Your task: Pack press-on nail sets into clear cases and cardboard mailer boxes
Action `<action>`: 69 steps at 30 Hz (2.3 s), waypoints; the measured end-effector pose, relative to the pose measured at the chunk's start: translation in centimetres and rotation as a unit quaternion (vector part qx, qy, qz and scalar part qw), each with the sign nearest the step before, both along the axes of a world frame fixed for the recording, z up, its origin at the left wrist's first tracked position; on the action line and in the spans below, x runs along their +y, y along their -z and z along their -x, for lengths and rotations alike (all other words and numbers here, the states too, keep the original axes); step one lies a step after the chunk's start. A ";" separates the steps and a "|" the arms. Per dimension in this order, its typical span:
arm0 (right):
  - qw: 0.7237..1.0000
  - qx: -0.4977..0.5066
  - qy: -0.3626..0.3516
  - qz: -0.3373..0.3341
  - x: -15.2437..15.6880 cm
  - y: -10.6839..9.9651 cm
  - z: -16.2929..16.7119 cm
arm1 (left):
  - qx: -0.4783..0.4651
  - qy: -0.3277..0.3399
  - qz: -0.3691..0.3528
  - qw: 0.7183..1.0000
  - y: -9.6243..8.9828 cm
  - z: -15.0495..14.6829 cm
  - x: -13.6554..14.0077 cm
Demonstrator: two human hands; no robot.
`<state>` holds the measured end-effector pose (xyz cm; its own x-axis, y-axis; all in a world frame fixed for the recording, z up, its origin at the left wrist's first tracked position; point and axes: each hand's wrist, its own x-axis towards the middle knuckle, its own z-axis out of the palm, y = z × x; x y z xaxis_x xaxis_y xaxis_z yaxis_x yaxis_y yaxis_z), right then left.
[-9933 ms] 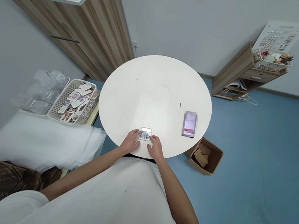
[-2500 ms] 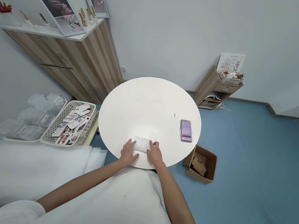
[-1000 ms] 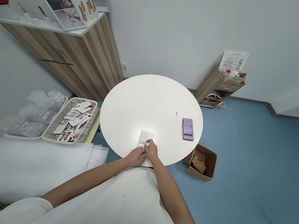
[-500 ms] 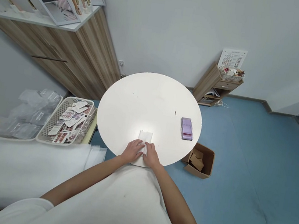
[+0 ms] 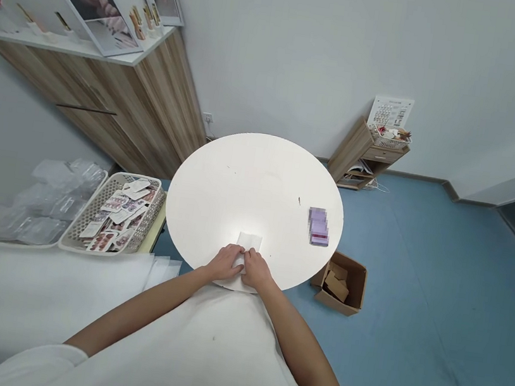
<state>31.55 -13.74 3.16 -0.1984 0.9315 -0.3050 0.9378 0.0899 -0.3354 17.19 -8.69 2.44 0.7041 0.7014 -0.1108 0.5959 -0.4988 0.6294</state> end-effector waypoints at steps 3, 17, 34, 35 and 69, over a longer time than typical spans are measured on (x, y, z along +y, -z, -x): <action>0.999 0.034 -0.004 0.037 -0.7 -0.3 -0.6 | -0.012 0.016 0.039 0.999 -0.4 0.1 -0.5; 0.968 0.132 0.048 0.207 3.1 -2.1 -4.0 | -0.123 -0.108 0.247 0.955 0.2 0.0 0.5; 0.981 0.131 0.132 0.053 3.9 0.9 -4.1 | 0.055 -0.340 0.096 0.934 1.7 -3.1 -0.7; 0.978 0.141 0.152 0.029 3.3 1.1 -4.0 | 0.046 -0.348 0.104 0.931 1.7 -3.2 -0.7; 0.932 0.309 0.177 0.065 16.1 2.5 14.9 | -0.176 -0.465 0.137 0.857 2.5 13.8 12.0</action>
<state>16.63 2.40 0.67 -0.0608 0.9351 -0.3491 0.5241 -0.2678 -0.8084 3.38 3.28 -0.04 -0.1220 0.9585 -0.2576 0.4045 0.2850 0.8690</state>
